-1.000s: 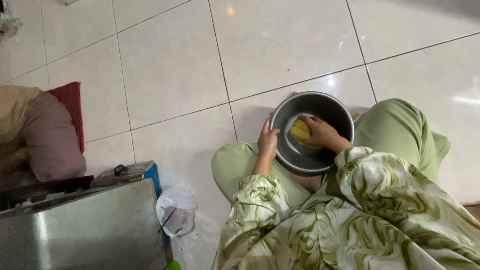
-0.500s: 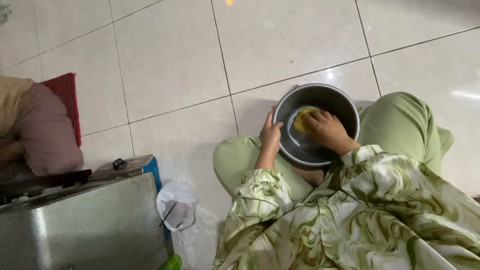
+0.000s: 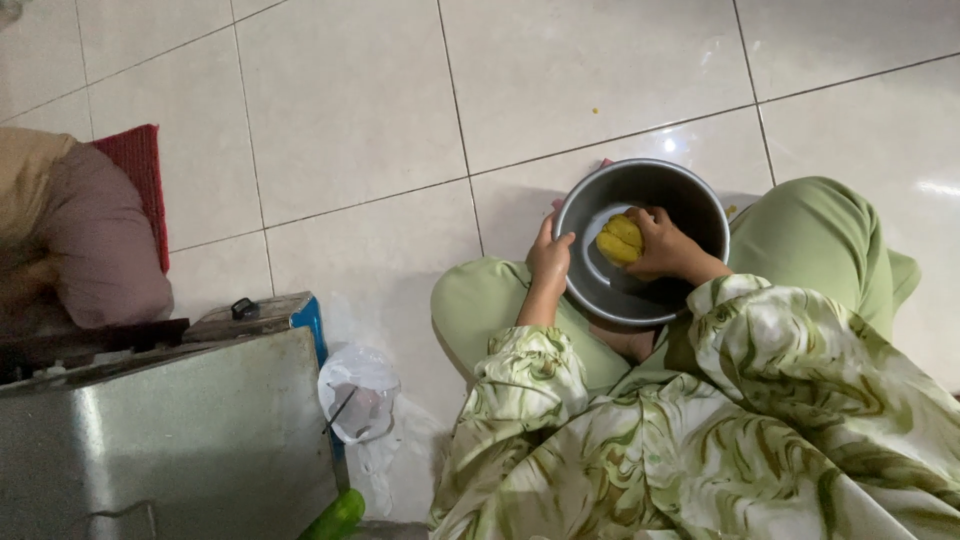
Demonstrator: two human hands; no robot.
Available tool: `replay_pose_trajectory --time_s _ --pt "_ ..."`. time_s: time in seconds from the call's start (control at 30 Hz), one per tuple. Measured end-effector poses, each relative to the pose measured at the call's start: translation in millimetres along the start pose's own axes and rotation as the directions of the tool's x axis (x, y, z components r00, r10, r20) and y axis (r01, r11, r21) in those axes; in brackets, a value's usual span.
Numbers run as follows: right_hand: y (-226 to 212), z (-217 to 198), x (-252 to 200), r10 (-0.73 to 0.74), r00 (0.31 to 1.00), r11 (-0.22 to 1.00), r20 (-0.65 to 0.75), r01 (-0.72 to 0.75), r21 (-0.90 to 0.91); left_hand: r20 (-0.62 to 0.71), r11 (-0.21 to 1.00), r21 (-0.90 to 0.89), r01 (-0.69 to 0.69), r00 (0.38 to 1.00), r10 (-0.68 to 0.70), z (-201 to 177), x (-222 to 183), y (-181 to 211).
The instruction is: A person is sitting on the floor and kneading a yellow dough in a metal bowl using both hands.
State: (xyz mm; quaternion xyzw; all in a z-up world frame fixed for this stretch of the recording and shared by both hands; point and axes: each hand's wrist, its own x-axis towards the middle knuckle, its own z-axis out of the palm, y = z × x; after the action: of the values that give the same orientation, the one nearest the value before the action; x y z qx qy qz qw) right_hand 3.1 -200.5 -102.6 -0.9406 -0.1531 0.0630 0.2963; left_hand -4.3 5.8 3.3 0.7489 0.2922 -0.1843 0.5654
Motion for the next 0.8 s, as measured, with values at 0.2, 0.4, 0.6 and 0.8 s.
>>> replay_pose_trajectory --time_s 0.2,0.4,0.6,0.8 --pt "-4 -13 -1 0.078 0.99 0.996 0.113 -0.073 -0.051 0.002 1.0 0.022 -0.004 1.0 0.004 -3 -4 2" --pt "10 -28 17 0.254 0.948 0.966 0.19 -0.241 -0.092 -0.019 0.999 0.031 -0.016 1.0 0.016 -7 -5 1" --pt "-63 -30 -17 0.05 0.998 0.889 0.05 -0.022 -0.458 -0.035 0.999 0.039 0.007 0.999 -0.006 2 6 -6" --pt "-19 -17 10 0.18 0.967 0.981 0.178 -0.164 -0.101 -0.037 0.997 0.074 -0.005 0.999 0.008 5 10 -14"
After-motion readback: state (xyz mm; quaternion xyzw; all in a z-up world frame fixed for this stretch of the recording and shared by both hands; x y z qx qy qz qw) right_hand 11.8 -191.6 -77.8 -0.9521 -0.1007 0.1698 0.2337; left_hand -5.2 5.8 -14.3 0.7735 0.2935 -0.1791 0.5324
